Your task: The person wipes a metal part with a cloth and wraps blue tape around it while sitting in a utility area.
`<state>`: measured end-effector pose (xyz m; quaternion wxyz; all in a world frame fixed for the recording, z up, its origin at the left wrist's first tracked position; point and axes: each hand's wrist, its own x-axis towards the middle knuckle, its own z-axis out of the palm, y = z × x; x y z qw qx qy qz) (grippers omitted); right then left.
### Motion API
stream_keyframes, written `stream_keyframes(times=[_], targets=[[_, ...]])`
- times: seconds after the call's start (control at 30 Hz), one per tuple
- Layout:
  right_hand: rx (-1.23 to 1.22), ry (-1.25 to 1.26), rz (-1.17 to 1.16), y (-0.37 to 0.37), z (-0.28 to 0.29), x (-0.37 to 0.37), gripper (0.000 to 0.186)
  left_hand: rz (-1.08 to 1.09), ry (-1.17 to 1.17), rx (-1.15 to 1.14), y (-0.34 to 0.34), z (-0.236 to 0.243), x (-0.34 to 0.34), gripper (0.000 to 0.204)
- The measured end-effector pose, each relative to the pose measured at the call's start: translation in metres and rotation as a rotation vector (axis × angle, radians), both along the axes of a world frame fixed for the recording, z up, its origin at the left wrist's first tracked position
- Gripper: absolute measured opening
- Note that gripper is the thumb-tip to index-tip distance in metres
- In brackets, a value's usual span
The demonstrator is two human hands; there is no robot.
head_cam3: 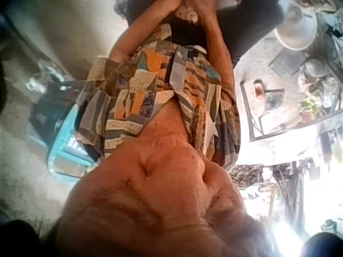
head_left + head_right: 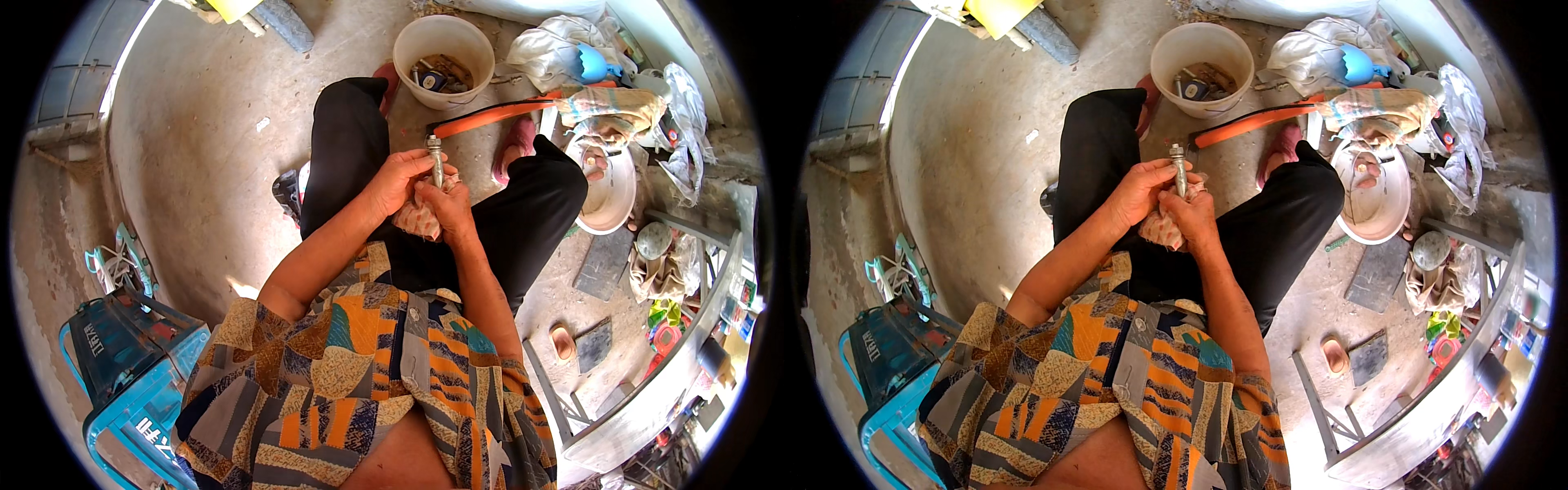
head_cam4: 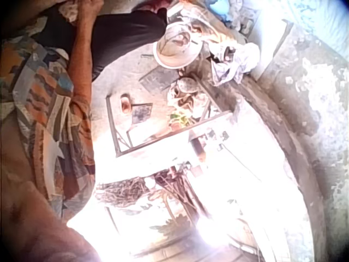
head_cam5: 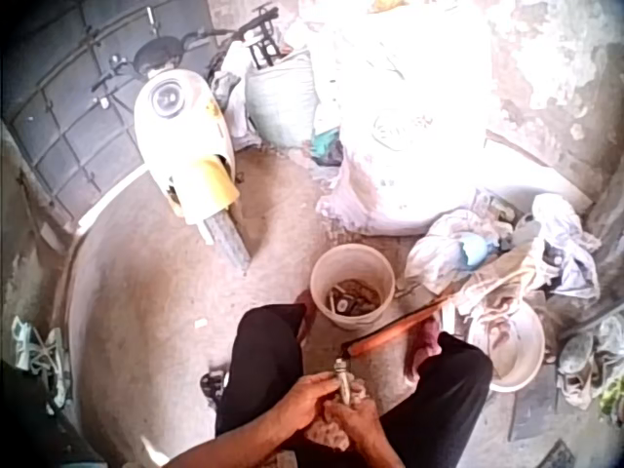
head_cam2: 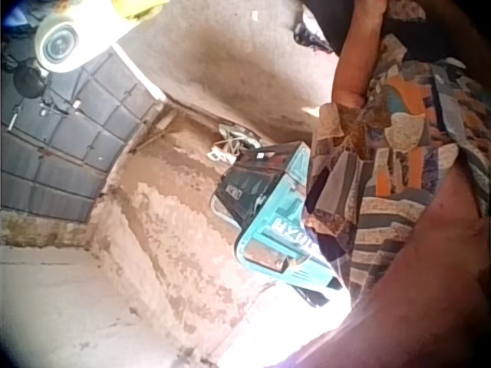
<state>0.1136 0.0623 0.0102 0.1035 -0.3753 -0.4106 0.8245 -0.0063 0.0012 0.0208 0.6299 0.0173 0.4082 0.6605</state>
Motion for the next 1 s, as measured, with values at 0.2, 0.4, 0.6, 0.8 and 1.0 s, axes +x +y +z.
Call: stream_keyframes(times=[0.2, 0.4, 0.6, 0.8, 1.0], targets=[[-0.043, -0.039, 0.003, -0.001, 0.002, 0.002, 0.008, -0.01, -0.015, 0.04, -0.001, -0.006, 0.002, 0.027], [-0.018, 0.016, -0.02, -0.003, 0.001, 0.0, 0.007, -0.015, 0.03, 0.015, -0.002, -0.002, 0.004, 0.026], [-0.006, -0.033, 0.066, -0.003, 0.011, 0.0, 0.009, 0.06, 0.095, -0.071, -0.007, -0.008, 0.004, 0.021], [0.005, -0.025, 0.039, -0.003, 0.01, 0.0, 0.011, 0.142, -0.028, -0.001, 0.001, -0.002, -0.001, 0.022], [0.004, -0.009, 0.095, -0.001, 0.01, 0.002, 0.012, 0.133, -0.069, 0.05, -0.001, 0.003, -0.014, 0.025]])
